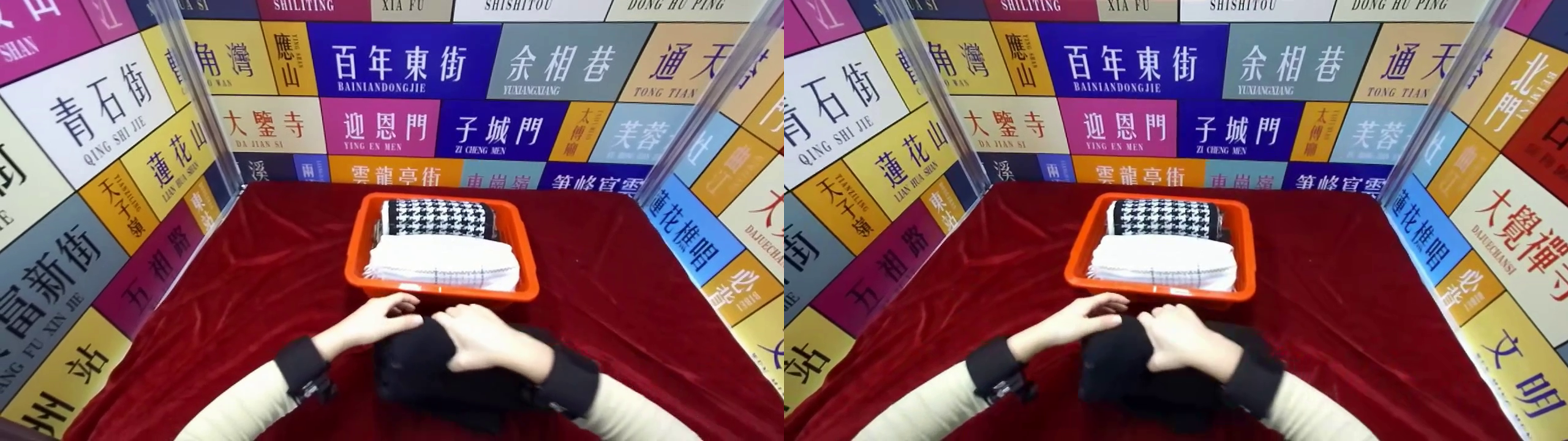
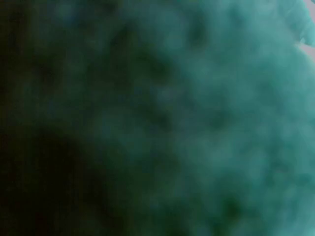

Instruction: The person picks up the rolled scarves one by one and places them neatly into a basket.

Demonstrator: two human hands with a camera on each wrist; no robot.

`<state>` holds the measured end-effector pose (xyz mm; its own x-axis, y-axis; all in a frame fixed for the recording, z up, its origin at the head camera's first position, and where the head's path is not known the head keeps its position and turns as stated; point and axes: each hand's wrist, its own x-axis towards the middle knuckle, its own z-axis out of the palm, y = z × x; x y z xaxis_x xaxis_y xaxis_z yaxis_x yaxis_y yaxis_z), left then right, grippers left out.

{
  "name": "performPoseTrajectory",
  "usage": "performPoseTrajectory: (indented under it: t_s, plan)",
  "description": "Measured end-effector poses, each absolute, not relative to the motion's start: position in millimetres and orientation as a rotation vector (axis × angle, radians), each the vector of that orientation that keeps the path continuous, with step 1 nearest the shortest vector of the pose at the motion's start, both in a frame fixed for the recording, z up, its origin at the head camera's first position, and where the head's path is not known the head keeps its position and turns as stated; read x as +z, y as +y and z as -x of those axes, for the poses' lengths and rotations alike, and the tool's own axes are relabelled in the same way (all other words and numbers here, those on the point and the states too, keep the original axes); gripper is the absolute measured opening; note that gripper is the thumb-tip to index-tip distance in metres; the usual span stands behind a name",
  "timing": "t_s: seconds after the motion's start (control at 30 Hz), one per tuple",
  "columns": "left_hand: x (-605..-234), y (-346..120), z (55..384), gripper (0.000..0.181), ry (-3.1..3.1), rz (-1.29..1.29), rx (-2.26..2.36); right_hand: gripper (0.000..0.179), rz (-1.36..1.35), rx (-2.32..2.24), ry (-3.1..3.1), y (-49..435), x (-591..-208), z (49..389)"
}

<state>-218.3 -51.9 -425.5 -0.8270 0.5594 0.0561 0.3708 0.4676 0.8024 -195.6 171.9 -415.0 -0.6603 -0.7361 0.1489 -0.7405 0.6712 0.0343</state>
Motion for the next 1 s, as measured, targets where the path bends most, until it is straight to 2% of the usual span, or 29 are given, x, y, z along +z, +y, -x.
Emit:
performPoseTrajectory:
  t_s: [0.1,0.27,0.47,0.77,1.0]
  plan:
    - [-429,-48,220,0.065,2.561,-0.942,1.047,0.064,-1.139,-0.048,-2.689,160,-435,193]
    - [-441,-52,224,0.082,2.633,-1.132,0.567,0.091,-1.193,0.033,-2.717,167,-452,185]
    - [-449,-58,225,0.096,2.581,-1.085,0.403,0.112,-1.24,0.286,-3.04,211,-446,185]
    - [-447,-52,225,0.114,2.51,-0.829,0.258,0.112,-1.134,0.626,-3.179,268,-457,188]
    - [-452,-48,226,0.107,2.541,-0.814,0.258,0.11,-1.106,0.794,-3.161,279,-475,192]
